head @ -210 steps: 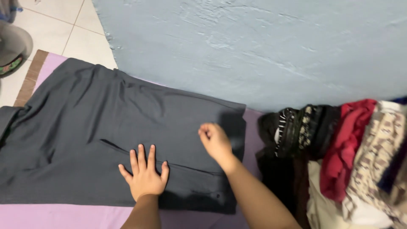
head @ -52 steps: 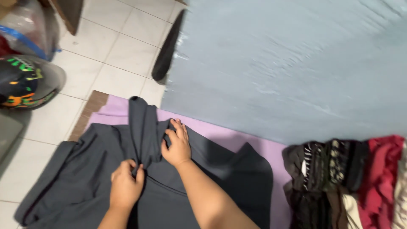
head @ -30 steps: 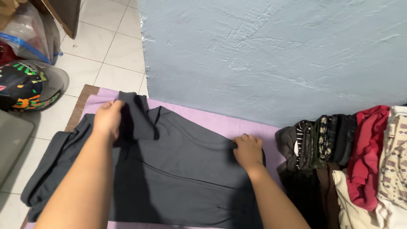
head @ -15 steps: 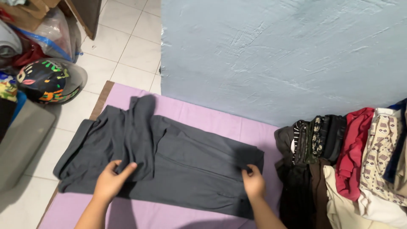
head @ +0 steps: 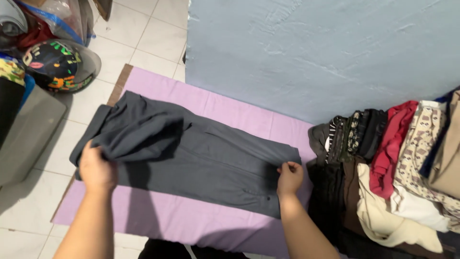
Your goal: The person takes a pair of pants from a stack of folded clothes, unfolds and flattens them on a surface by hand, and folds them.
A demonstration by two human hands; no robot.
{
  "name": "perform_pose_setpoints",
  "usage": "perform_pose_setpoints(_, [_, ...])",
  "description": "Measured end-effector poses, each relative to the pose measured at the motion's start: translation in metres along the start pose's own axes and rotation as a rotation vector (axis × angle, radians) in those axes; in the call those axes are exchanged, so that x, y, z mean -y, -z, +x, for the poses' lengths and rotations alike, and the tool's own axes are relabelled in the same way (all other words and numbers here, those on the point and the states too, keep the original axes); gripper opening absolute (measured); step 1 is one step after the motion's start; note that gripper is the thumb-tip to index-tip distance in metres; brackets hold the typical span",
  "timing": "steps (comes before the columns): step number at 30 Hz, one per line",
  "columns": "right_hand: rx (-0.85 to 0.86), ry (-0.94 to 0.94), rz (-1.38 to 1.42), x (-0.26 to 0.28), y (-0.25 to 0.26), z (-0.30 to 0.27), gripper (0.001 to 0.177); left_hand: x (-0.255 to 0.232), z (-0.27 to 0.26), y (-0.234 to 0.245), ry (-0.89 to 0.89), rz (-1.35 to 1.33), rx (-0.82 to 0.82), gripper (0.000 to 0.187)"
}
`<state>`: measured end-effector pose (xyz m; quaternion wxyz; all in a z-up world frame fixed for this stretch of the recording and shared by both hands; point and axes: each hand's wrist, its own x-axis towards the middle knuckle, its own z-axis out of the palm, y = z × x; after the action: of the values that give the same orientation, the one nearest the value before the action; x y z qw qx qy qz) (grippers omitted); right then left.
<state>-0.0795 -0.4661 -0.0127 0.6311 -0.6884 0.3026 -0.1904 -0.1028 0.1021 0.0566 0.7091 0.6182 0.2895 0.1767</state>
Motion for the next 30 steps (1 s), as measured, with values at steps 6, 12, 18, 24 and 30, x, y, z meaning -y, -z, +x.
perform_pose_setpoints(6, [0.127, -0.306, 0.010, 0.006, 0.014, -0.014, 0.019, -0.023, -0.049, 0.020, 0.038, 0.752, 0.061, 0.034])
perform_pose_setpoints(12, [0.038, -0.142, 0.185, 0.018, 0.021, -0.004, 0.026, -0.016, -0.048, 0.036, -0.512, 0.410, -0.188, 0.029])
perform_pose_setpoints(18, [0.020, -0.244, -0.215, 0.011, 0.025, -0.031, 0.033, -0.009, -0.060, 0.071, 0.058, 1.046, 0.249, 0.039])
perform_pose_setpoints(24, [0.097, -0.410, -0.155, 0.008, 0.016, -0.045, 0.046, 0.005, -0.058, 0.037, 0.018, 1.391, 0.205, 0.063])
perform_pose_setpoints(30, [0.107, -0.490, -0.096, -0.001, 0.013, -0.036, 0.050, 0.023, -0.003, -0.005, -0.040, 1.327, 0.061, 0.081])
